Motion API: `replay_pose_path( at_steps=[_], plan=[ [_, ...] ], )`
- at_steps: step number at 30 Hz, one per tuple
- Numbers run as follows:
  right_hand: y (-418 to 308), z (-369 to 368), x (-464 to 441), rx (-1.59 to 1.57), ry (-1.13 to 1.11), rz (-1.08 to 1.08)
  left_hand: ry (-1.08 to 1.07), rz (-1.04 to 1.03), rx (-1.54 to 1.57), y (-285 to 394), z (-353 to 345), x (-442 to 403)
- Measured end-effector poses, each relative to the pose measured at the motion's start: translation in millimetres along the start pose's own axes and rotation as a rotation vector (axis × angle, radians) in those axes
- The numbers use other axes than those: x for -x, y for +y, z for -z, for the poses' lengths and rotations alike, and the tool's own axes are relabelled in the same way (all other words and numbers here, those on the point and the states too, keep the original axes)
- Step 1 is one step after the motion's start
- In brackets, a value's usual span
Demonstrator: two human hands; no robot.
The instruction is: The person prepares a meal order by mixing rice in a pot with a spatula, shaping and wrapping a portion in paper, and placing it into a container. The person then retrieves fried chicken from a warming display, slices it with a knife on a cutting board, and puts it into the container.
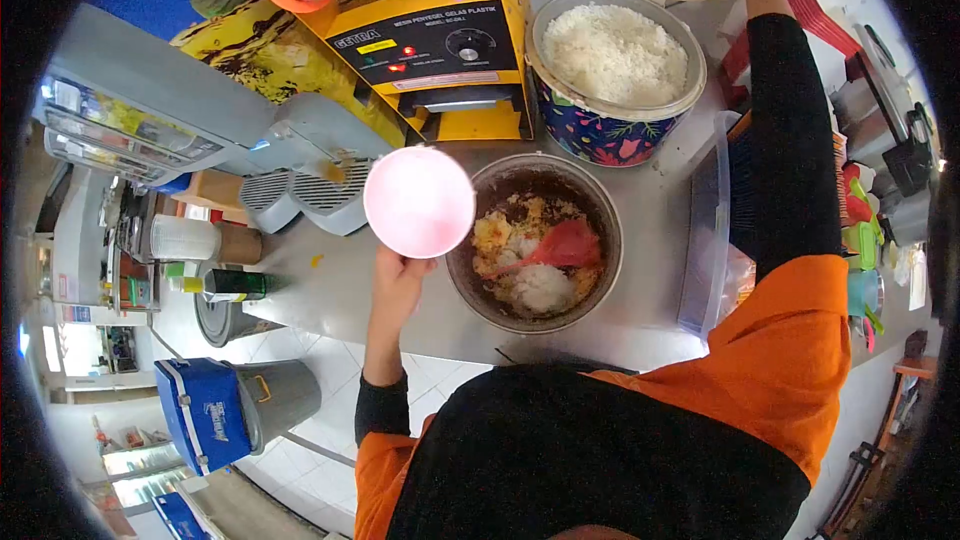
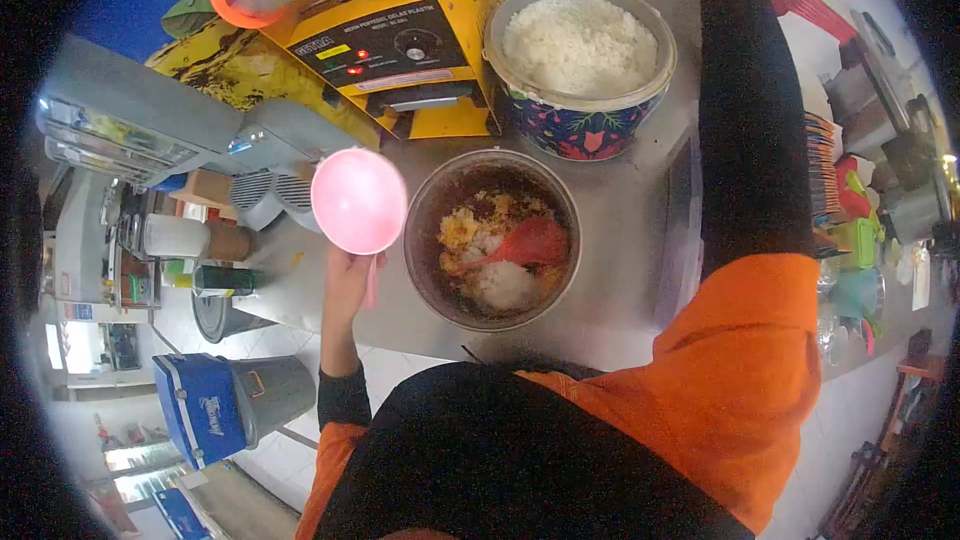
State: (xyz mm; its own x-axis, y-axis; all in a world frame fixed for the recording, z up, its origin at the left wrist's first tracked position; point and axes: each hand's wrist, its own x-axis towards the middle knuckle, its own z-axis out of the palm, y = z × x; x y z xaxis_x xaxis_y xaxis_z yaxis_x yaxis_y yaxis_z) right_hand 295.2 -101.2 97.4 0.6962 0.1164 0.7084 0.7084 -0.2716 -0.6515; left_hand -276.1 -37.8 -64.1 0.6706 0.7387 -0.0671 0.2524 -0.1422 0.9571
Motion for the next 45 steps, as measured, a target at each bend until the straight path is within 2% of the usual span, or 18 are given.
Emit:
replay_pose_path(
  at_steps=[1,4,6,8,12,16,22,24,26,27,28,30,32,34,36,38,40,45],
  plan=[
    [5,-4,-1,0.045,-0.023,-0.03,0.004,-0.007,0.221,4,2,2],
    [-16,0,53,0.386,0.215,0.18,0.094,-0.032,0.155,8,4,-2],
    [-37,17,106,0.309,0.115,0.382,0.085,-0.044,0.2,31,-2,-10],
    [-28,23,147,0.31,0.206,0.699,0.073,-0.144,0.186,55,-12,-24],
    [-42,43,231,0.179,0.11,0.375,0.059,-0.397,0.241,113,-58,-68],
    [-54,62,283,0.409,-0.157,0.336,-0.349,-0.514,0.639,186,-136,-111],
    [-37,87,326,0.158,-0.224,0.137,-0.34,-0.885,0.443,153,-278,-194],
    [-35,105,341,0.074,-0.312,-0.011,-0.479,-0.697,0.457,143,-284,-205],
    [-34,122,364,-0.109,-0.445,-0.32,-0.355,-0.665,-0.114,137,-259,-205],
    [-28,127,380,-0.138,-0.521,-0.444,-0.282,-0.816,-0.297,128,-255,-214],
    [-32,132,394,-0.168,-0.603,-0.597,-0.293,-0.84,-0.104,124,-249,-212],
    [-48,144,417,-0.231,-0.76,-0.901,0.089,-1.34,-0.178,118,-222,-194],
    [-81,149,430,-0.243,-0.872,-1.052,-0.087,-1.008,-0.299,96,-171,-127],
    [-86,145,464,-0.365,-0.944,-1.123,-0.403,-0.614,-0.751,63,-126,-75],
    [-69,131,508,-0.505,-0.928,-1.135,-0.654,-0.465,-1.125,-16,-91,-64],
    [-73,126,521,-0.566,-0.866,-1.176,-0.914,-0.205,-1.242,-38,-72,-53],
    [-93,129,509,-0.637,-0.749,-1.304,-0.895,-0.251,-1.297,-49,-71,-46],
    [-120,166,504,-0.351,-0.753,-0.773,-0.77,-0.421,-1.027,-4,-72,-27]
  ],
)
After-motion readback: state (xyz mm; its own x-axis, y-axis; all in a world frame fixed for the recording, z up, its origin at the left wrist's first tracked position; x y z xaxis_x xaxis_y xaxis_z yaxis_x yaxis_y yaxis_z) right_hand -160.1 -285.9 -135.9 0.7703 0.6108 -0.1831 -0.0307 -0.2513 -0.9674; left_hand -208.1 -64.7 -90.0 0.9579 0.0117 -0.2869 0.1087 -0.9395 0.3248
